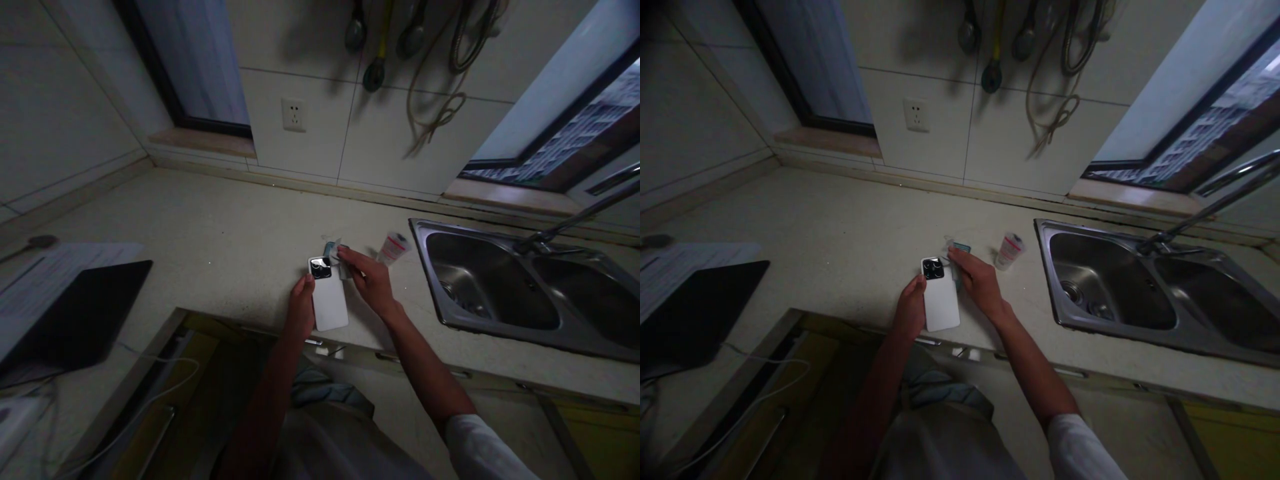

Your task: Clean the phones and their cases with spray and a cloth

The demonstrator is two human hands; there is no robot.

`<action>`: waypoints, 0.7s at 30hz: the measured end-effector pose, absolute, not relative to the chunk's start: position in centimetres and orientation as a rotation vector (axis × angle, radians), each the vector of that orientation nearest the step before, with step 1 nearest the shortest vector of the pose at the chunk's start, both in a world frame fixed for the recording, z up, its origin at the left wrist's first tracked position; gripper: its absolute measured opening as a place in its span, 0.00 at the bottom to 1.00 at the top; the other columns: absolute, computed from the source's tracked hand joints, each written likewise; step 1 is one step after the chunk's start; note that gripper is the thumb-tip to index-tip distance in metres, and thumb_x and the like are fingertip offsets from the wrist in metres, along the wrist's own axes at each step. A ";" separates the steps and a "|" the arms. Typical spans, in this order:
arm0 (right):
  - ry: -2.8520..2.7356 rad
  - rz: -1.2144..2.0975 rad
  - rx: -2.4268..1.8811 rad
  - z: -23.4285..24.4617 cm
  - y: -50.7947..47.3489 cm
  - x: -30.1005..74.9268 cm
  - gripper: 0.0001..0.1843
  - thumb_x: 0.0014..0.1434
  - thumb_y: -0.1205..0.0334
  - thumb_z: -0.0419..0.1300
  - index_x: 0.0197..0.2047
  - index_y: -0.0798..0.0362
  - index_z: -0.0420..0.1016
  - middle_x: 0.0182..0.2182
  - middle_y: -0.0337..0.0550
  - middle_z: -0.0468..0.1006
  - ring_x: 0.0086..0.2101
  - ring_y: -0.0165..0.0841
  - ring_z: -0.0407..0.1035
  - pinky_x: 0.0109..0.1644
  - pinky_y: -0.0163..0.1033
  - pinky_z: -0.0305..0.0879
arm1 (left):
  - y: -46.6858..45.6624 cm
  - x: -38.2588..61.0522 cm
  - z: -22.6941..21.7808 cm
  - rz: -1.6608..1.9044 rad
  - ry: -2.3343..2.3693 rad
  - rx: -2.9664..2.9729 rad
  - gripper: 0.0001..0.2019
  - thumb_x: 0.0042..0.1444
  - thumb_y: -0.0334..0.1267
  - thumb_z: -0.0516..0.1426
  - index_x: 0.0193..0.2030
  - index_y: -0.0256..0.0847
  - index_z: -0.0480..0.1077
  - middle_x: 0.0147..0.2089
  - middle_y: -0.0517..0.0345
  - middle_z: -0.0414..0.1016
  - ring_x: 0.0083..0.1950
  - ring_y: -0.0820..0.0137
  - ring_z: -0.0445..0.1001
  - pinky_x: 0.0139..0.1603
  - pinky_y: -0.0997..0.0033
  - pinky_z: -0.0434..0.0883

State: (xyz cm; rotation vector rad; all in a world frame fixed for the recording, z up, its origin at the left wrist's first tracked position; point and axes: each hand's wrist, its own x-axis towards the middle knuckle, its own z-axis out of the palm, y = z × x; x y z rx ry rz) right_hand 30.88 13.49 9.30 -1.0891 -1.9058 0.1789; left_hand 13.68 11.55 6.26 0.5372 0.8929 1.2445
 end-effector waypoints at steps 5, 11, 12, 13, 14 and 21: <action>-2.040 0.194 -0.989 9.6 13.7 28.8 0.17 0.68 0.65 0.52 0.54 0.45 0.78 0.51 0.43 0.82 0.51 0.36 0.76 0.56 0.46 0.73 | 11.7 14.0 6.6 1.236 0.877 0.503 0.28 0.38 0.57 0.70 0.38 0.37 0.72 0.27 0.57 0.78 0.39 0.59 0.80 0.38 0.66 0.74; -2.224 -0.022 -1.120 8.9 15.5 28.3 0.16 0.69 0.61 0.52 0.48 0.48 0.81 0.38 0.47 0.80 0.39 0.38 0.71 0.42 0.43 0.70 | 11.6 13.9 6.5 1.236 0.896 0.485 0.29 0.37 0.58 0.70 0.39 0.37 0.72 0.28 0.56 0.78 0.39 0.59 0.80 0.39 0.66 0.73; -2.207 -0.036 -1.169 8.8 15.6 28.4 0.16 0.69 0.60 0.52 0.49 0.48 0.81 0.37 0.47 0.78 0.38 0.38 0.70 0.41 0.42 0.68 | 11.5 13.9 6.4 1.227 0.897 0.488 0.29 0.38 0.58 0.70 0.39 0.37 0.72 0.28 0.56 0.78 0.38 0.59 0.80 0.38 0.66 0.73; -2.186 -0.040 -1.209 8.7 15.5 28.4 0.17 0.69 0.60 0.51 0.50 0.49 0.80 0.36 0.47 0.77 0.38 0.38 0.69 0.40 0.41 0.67 | 11.5 13.9 6.4 1.220 0.897 0.492 0.29 0.38 0.58 0.69 0.38 0.38 0.72 0.28 0.56 0.78 0.38 0.59 0.80 0.38 0.66 0.73; -2.167 -0.032 -1.238 8.6 15.3 28.4 0.17 0.69 0.61 0.51 0.51 0.51 0.80 0.37 0.48 0.77 0.39 0.38 0.68 0.40 0.41 0.66 | 11.5 13.9 6.4 1.215 0.898 0.496 0.29 0.38 0.58 0.69 0.38 0.38 0.72 0.28 0.57 0.78 0.37 0.59 0.80 0.38 0.66 0.73; -2.229 0.011 -1.255 8.3 13.5 28.3 0.17 0.71 0.59 0.50 0.49 0.51 0.79 0.36 0.47 0.76 0.37 0.37 0.64 0.39 0.40 0.58 | 11.6 14.1 6.2 1.205 0.891 0.509 0.30 0.39 0.59 0.68 0.41 0.37 0.71 0.28 0.57 0.77 0.37 0.60 0.79 0.37 0.66 0.72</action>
